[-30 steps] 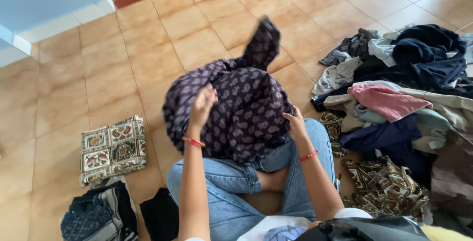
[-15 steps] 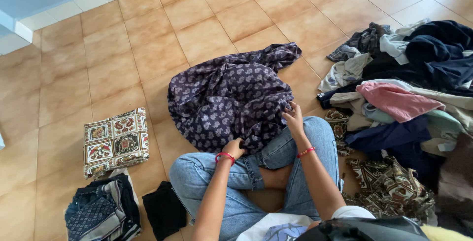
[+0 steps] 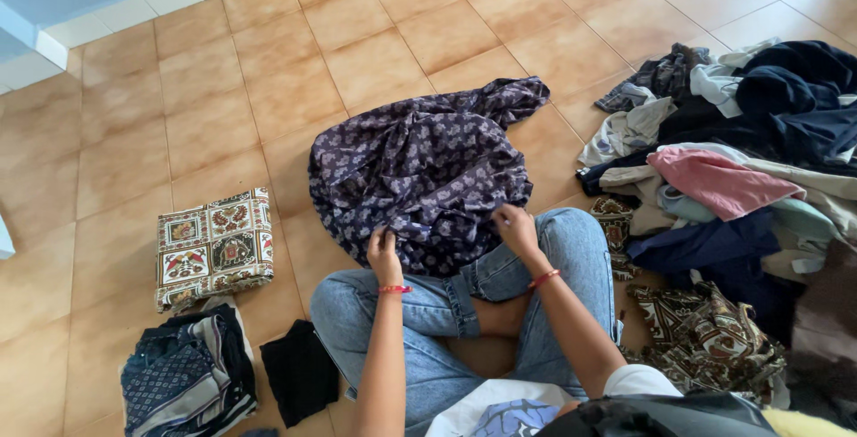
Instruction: The person folds several items of clothing by hand while sitting on the floor, including a small patterned garment, a large floral piece of fabric, and a brown t-shirt, placing each folded item onto a stack.
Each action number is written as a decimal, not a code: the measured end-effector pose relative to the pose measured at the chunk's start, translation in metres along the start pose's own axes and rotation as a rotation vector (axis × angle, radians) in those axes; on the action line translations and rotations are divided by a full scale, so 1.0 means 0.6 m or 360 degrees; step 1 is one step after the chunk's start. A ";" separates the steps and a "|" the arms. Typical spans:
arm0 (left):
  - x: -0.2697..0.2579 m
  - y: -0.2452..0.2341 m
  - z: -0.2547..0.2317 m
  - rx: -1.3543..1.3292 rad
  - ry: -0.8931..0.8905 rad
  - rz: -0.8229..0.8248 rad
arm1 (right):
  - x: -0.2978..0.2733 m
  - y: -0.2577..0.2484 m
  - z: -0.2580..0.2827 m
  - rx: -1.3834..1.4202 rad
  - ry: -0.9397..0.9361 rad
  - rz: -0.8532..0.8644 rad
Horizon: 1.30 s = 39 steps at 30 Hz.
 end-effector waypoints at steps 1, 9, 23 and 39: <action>-0.002 -0.010 0.002 -0.0022 -0.0049 -0.0024 | 0.005 -0.009 -0.012 0.0149 0.0039 -0.0058; -0.081 0.019 -0.116 -0.0218 -0.0235 0.0249 | -0.046 0.043 0.074 0.0661 0.0416 0.0424; -0.194 0.154 -0.083 0.0652 0.0068 0.0874 | -0.012 -0.276 0.156 0.1436 -0.0255 -0.0673; -0.043 0.172 -0.050 0.1225 0.0411 0.0103 | -0.027 -0.429 0.182 0.1794 -0.0401 -0.0688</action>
Point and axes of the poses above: each hand's wrist, its own x-axis towards the middle knuckle, its own y-axis out of the palm, z = x × y, the point moved 10 cm from there along x, towards the middle knuckle, and after that the axes turned 15 degrees about x, right-handed, at the moved point
